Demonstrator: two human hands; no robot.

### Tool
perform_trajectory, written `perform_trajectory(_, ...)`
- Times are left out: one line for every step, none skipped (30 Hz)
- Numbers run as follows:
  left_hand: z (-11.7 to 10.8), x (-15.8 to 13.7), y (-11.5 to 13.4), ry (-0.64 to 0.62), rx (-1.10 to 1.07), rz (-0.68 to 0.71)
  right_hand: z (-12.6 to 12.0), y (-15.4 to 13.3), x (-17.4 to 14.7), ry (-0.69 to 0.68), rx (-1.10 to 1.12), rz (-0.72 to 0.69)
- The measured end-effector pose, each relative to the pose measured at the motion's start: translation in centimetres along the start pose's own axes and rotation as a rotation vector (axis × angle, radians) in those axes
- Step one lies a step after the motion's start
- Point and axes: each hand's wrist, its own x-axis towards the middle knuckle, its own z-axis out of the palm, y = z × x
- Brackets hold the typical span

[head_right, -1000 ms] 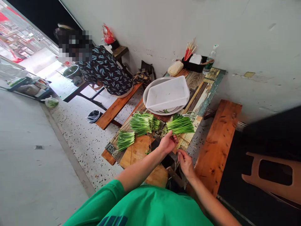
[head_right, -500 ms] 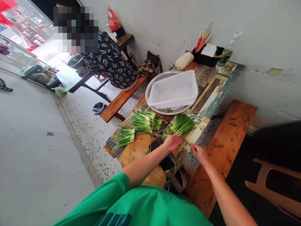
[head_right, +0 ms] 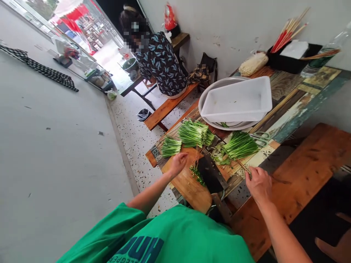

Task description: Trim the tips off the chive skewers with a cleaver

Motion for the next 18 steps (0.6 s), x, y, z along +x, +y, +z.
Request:
perform_trajectory(-1.7,0.6,-1.1,-0.001,0.198,0.087,-0.2,-0.7,-0.7,-0.007,0.037,-0.018)
perform_trajectory(-3.3,1.3,-2.1,-0.026,0.372,0.139,-0.4,-1.6,-1.6,-0.046,0.094,-0.054)
perform_trajectory(-4.7,2.2,-3.0,-0.063,0.514,0.157,-0.4,-2.6,-2.7,-0.113,0.161,-0.096)
perform_trajectory(-5.7,3.1,-3.9,-0.113,0.623,0.147,-0.4,-3.7,-4.1,-0.196,0.23,-0.132)
perform_trajectory(-6.6,4.0,-4.6,-0.16,0.704,0.124,-0.2,-4.8,-5.6,-0.282,0.29,-0.152)
perform_trajectory(-7.1,4.9,-5.3,-0.206,0.762,0.109,0.0,-6.0,-7.1,-0.36,0.336,-0.149)
perform_trajectory(-7.4,5.8,-5.8,-0.243,0.799,0.1,0.3,-7.1,-8.7,-0.424,0.365,-0.128)
perform_trajectory(-7.5,6.6,-6.2,-0.274,0.822,0.102,0.7,-8.0,-10.1,-0.478,0.381,-0.094)
perform_trajectory(-7.5,7.3,-6.6,-0.3,0.836,0.113,1.1,-8.8,-11.4,-0.521,0.393,-0.055)
perform_trajectory(-7.4,8.0,-6.8,-0.323,0.844,0.128,1.6,-9.4,-12.5,-0.551,0.404,-0.014)
perform_trajectory(-7.3,8.5,-7.0,-0.348,0.849,0.142,2.1,-9.8,-13.4,-0.571,0.421,0.022)
perform_trajectory(-7.2,9.1,-7.0,-0.372,0.854,0.157,2.5,-10.1,-14.0,-0.582,0.443,0.051)
perform_trajectory(-7.1,9.5,-7.1,-0.391,0.859,0.174,2.9,-10.3,-14.5,-0.586,0.463,0.075)
perform_trajectory(-7.1,9.9,-7.1,-0.403,0.862,0.194,3.3,-10.4,-14.7,-0.586,0.475,0.092)
perform_trajectory(-7.1,10.2,-7.1,-0.407,0.862,0.215,3.5,-10.5,-14.9,-0.582,0.477,0.103)
perform_trajectory(-7.1,10.3,-7.1,-0.404,0.858,0.238,3.6,-10.7,-15.0,-0.575,0.468,0.108)
perform_trajectory(-7.2,10.4,-7.1,-0.395,0.848,0.259,3.5,-10.8,-15.0,-0.563,0.447,0.111)
perform_trajectory(-7.3,10.3,-7.1,-0.382,0.833,0.275,3.3,-11.0,-15.0,-0.541,0.415,0.115)
